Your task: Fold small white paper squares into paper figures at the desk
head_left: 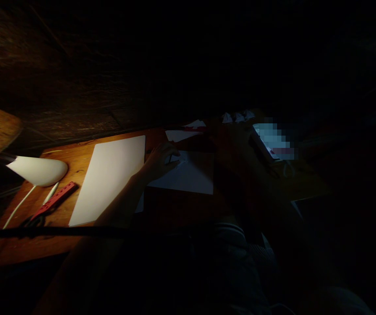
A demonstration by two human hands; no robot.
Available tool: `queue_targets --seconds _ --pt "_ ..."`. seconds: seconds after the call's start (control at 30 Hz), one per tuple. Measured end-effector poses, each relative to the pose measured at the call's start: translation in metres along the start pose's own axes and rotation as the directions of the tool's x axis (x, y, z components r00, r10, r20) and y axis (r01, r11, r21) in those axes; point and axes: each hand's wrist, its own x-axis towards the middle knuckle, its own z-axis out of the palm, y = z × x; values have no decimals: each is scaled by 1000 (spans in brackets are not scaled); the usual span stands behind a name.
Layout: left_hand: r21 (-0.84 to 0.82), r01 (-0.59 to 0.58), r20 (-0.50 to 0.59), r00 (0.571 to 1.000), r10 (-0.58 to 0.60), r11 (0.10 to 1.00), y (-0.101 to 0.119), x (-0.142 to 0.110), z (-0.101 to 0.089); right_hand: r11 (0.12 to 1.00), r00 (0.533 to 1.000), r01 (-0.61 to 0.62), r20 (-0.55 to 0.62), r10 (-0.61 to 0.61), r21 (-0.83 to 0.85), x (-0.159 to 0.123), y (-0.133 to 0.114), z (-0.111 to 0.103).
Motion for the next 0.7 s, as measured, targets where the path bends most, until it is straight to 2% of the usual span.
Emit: queue_targets --seconds 0.07,0.17,0.37,0.47,0.7 --pt "-1 -2 2 1000 2 1000 0 0 0 998 997 -67 -33 66 -7 -1 -6 2" --pt "-6 0 11 1000 0 1000 0 0 0 998 998 -54 -37 55 11 -5 -17 4" --pt "58 24 -26 999 -23 998 1 -1 -1 989 994 105 21 -108 104 -15 -40 9" --pt "90 52 -17 999 -51 995 0 -1 -2 962 971 225 49 -235 157 -19 -48 16" --pt "122 74 -11 997 -73 990 1 0 -1 895 907 368 118 -405 251 -20 -54 26"
